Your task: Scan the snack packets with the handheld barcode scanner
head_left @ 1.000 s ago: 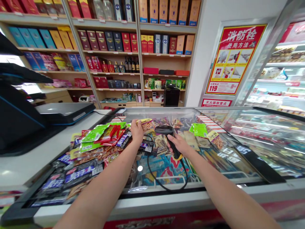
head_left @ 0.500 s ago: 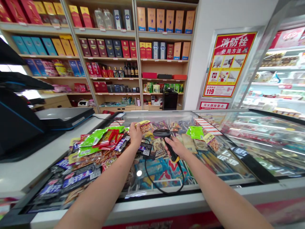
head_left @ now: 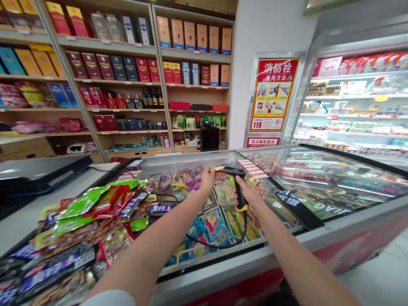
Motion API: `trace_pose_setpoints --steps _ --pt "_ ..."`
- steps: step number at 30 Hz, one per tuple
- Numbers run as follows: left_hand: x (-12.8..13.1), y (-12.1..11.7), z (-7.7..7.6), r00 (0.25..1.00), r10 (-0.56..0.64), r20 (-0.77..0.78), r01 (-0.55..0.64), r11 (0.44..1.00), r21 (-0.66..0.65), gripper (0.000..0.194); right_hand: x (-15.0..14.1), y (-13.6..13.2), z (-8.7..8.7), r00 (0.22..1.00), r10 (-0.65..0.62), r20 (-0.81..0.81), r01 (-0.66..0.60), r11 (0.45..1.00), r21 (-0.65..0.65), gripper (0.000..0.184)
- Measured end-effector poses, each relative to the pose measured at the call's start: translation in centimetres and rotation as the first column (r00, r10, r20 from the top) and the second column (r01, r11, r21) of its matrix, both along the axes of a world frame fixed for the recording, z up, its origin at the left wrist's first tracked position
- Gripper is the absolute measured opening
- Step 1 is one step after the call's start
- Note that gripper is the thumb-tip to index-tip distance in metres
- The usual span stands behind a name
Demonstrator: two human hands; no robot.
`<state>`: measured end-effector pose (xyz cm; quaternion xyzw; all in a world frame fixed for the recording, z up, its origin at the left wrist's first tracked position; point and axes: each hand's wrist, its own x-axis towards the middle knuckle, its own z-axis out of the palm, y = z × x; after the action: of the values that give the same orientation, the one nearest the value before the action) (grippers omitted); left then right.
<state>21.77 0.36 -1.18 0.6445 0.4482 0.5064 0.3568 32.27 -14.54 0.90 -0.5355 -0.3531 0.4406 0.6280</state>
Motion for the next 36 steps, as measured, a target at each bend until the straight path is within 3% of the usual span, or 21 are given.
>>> trace_pose_setpoints --steps 5,8,10,13,15,18,20,23,25,27,31,33,36 --pt "7.1 -1.9 -2.1 0.993 -0.115 0.004 0.115 0.988 -0.102 0.015 3.0 -1.3 -0.9 0.994 -0.108 0.011 0.108 0.994 0.021 0.035" --pt "8.4 -3.0 -2.1 0.971 -0.224 -0.080 0.219 0.974 -0.065 0.022 3.7 -1.9 -1.2 0.989 -0.150 0.001 0.150 0.989 0.004 0.034" --pt "7.9 -3.5 -1.3 0.952 -0.250 -0.176 0.260 0.965 0.037 0.024 3.8 -2.2 -1.4 0.988 -0.154 -0.012 0.154 0.988 0.009 0.034" --pt "5.0 -3.4 0.4 0.924 -0.193 -0.331 0.267 0.943 0.197 0.020 3.5 -2.2 -1.7 0.990 -0.140 -0.024 0.140 0.990 0.009 0.034" --pt "1.5 -2.7 1.6 0.877 -0.134 -0.461 0.248 0.949 0.195 0.015 3.0 -2.0 -1.8 0.993 -0.114 -0.028 0.114 0.993 0.017 0.034" --pt "-5.9 -0.9 2.7 0.743 -0.066 -0.666 0.204 0.970 0.131 0.015 1.7 -1.5 -1.9 0.998 -0.061 -0.035 0.062 0.997 0.037 0.033" --pt "-11.7 0.1 2.9 0.647 -0.085 -0.758 0.233 0.968 0.090 0.020 0.6 -1.1 -1.9 0.999 -0.020 -0.027 0.021 0.999 0.024 0.034" --pt "-19.3 0.4 2.6 0.627 -0.066 -0.776 0.177 0.982 0.059 0.028 -1.5 -0.4 -1.9 0.999 0.038 0.000 -0.038 0.999 0.007 0.035" --pt "-22.3 -0.2 2.4 0.623 -0.049 -0.781 0.146 0.988 0.055 0.031 -2.8 0.0 -1.8 0.998 0.068 0.005 -0.068 0.998 0.015 0.035" --pt "-23.7 -0.9 2.2 0.597 -0.077 -0.798 0.129 0.992 0.002 0.030 -4.0 0.4 -1.7 0.994 0.107 0.009 -0.107 0.994 0.026 0.035" --pt "-23.5 -1.8 2.4 0.564 -0.143 -0.813 0.102 0.989 -0.103 0.026 -5.6 0.9 -1.4 0.984 0.172 0.048 -0.174 0.984 0.038 0.036" --pt "-23.0 -1.8 2.7 0.619 -0.184 -0.764 0.141 0.982 -0.122 0.023 -6.1 1.1 -1.2 0.980 0.190 0.066 -0.192 0.981 0.035 0.037" --pt "-21.7 -1.4 3.4 0.778 -0.239 -0.582 0.209 0.971 -0.119 0.019 -6.9 1.5 -0.9 0.967 0.247 0.069 -0.249 0.968 0.023 0.038"
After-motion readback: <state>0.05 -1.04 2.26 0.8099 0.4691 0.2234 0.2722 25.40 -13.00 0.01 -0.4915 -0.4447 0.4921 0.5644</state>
